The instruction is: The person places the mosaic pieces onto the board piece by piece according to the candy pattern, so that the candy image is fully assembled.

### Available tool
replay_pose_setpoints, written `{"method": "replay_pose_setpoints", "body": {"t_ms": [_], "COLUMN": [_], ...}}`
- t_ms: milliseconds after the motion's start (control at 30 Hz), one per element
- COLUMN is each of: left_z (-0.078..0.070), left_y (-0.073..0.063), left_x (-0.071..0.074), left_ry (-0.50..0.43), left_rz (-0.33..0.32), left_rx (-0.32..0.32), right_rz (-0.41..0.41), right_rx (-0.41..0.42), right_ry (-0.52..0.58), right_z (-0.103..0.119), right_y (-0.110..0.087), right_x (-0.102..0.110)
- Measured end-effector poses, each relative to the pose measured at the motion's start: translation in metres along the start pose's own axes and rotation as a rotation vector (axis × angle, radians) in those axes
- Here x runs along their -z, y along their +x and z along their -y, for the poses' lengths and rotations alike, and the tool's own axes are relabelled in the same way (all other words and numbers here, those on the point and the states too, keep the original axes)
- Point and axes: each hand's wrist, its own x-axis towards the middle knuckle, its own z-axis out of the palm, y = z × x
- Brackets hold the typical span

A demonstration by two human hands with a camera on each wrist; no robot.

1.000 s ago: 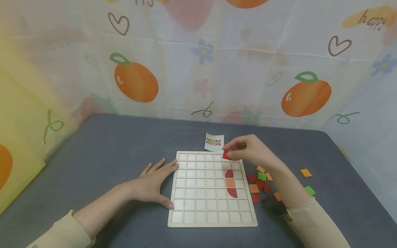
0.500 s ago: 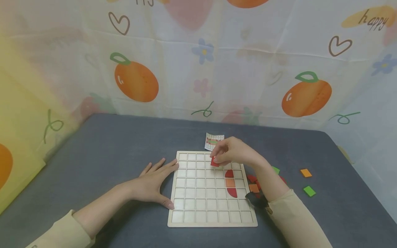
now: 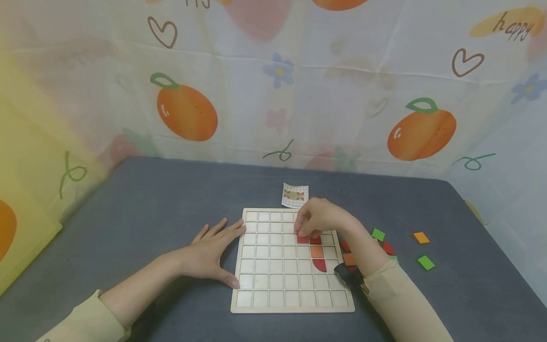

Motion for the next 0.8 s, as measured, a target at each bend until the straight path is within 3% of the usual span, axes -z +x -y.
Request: {"method": "replay_pose_setpoints", "body": {"t_ms": [800], "left_z": [0.0005], "left_y": [-0.0003], "left_x": [0.0004], "left_ry": [-0.003], "left_rz": [0.006], "left_rx": [0.002], "right_rz": [-0.028], "right_rx": [0.004], "right_ry": [0.001], "right_z": [-0.0030], "right_y": [0.0036], "right_x": [-0.0056]}}
